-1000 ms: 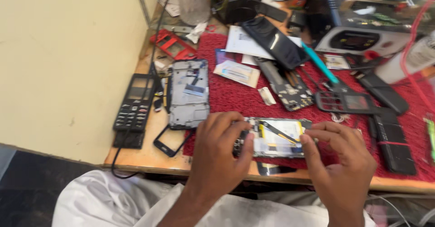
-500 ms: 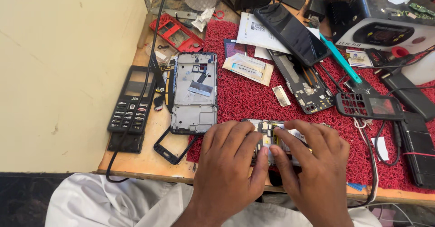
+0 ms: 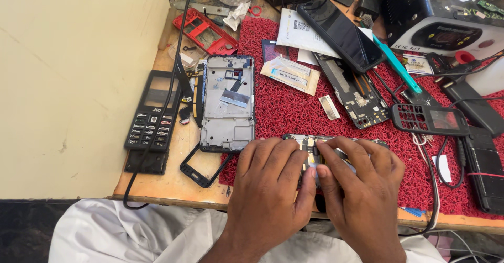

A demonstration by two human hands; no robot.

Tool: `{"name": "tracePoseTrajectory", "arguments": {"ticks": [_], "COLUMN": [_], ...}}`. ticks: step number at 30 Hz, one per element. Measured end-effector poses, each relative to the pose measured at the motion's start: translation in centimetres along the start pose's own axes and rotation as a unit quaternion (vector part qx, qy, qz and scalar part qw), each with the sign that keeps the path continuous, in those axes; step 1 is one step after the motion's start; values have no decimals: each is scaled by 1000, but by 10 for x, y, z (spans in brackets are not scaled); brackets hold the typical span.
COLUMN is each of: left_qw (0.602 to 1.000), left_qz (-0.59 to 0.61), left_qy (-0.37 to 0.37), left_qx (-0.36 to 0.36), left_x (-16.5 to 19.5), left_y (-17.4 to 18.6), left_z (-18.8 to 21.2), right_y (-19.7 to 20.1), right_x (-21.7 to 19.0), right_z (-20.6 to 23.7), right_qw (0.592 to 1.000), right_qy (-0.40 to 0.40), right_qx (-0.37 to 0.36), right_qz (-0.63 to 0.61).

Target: The person repairs a mobile phone by handling the motherboard and display assembly. They connect ribbon cables, align the display to the motherboard, and test the device by powering it on. The phone is then disassembled again to inspect the internal components.

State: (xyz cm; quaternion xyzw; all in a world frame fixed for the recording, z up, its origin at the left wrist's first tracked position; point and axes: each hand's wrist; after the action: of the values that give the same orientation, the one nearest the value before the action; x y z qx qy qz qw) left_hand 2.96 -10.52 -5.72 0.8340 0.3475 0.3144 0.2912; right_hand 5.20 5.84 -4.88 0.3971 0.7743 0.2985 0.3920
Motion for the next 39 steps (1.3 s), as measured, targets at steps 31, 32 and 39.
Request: {"name": "tracePoseTrajectory", "arguments": {"ticks": [31, 32, 39], "left_qw": [999, 999, 998], "left_qz": [-24, -27, -36], "left_qy": [33, 32, 39], "left_qx": [30, 29, 15], "left_x": [2, 2, 4], "left_y": [-1, -1, -2], "left_z": [0, 1, 1], "right_y": [6, 8, 31], "right_x": [-15, -13, 10], "right_z": [-10, -11, -38], "right_qw": [995, 997, 984], "right_qy": [-62, -46, 68], "right_qx": [-24, -27, -122], "right_qz": [69, 58, 114]}}
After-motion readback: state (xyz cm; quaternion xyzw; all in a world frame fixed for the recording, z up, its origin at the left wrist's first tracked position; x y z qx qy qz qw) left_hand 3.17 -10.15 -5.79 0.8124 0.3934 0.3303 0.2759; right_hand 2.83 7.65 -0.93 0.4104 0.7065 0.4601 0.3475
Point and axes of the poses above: each hand's wrist, its own z-axis away from the middle knuckle, its own y-axis out of the back of the hand, x = y × z, and after that the axes turned 15 degrees about -z, right-handed
